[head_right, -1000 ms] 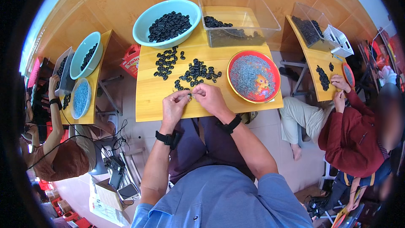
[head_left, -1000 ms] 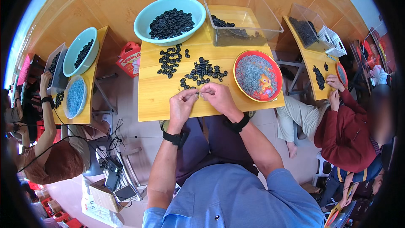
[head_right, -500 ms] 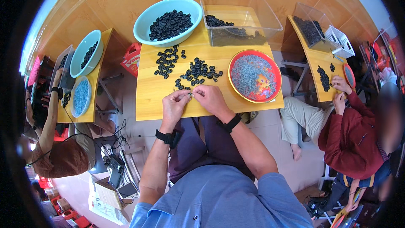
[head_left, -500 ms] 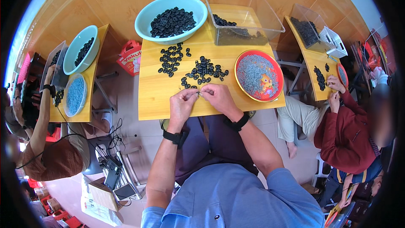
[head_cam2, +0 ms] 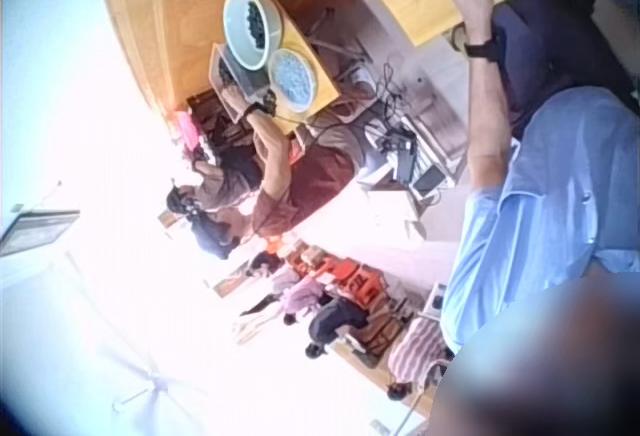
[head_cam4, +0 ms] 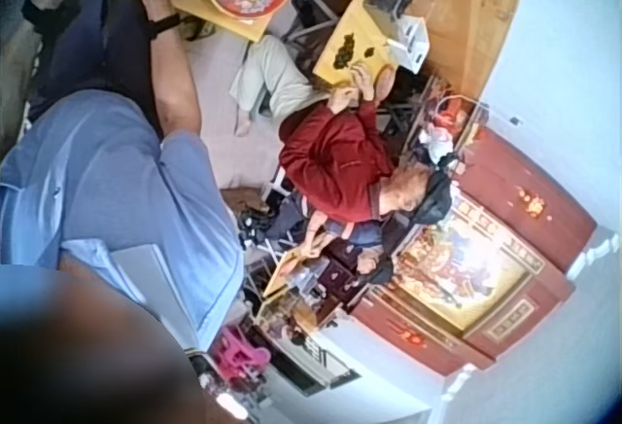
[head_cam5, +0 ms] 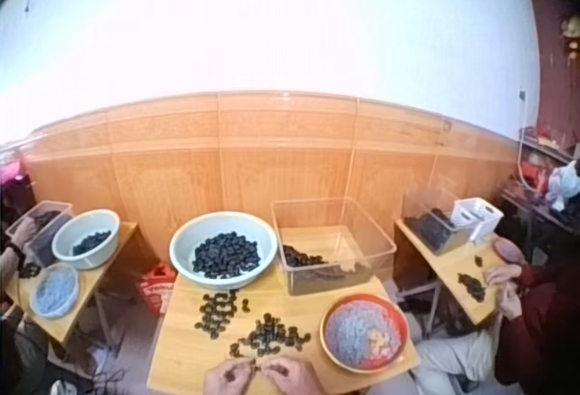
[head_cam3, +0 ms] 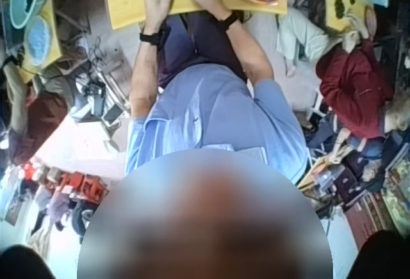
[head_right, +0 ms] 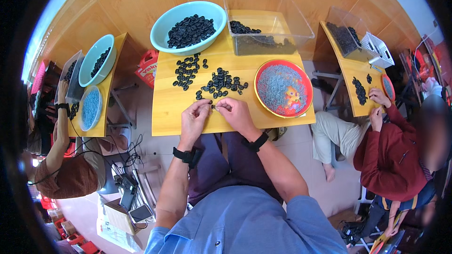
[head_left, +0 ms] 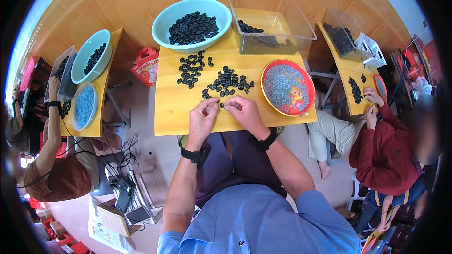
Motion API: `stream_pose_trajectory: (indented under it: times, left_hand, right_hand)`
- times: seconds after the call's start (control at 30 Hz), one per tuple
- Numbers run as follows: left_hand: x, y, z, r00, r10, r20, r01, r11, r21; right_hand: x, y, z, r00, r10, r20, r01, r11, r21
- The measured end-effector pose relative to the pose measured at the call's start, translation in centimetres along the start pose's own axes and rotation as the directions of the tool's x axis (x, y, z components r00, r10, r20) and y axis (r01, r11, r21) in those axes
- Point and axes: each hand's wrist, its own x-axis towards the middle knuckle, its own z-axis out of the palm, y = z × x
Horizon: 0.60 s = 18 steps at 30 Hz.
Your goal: Sorting small black objects into containers by hand.
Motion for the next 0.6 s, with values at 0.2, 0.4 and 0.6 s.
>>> stream_pose_trajectory:
  times: [0.2,0.4,0.6]
  left_hand:
    - [0.12,0.36,-0.60,0.983,-0.129,0.131,0.117,0.989,0.095]
    - [0.19,0.21,-0.52,0.987,-0.106,0.120,0.100,0.994,0.054]
    - [0.32,0.15,-0.58,0.986,-0.111,0.122,0.102,0.992,0.077]
  right_hand:
    - [-0.24,-0.03,-0.05,1.000,-0.026,-0.010,0.026,0.999,-0.023]
    - [-0.14,0.38,0.00,0.999,-0.032,-0.004,0.032,0.999,-0.032]
    - [-0.02,0.46,-0.05,1.000,-0.024,0.003,0.024,0.999,-0.029]
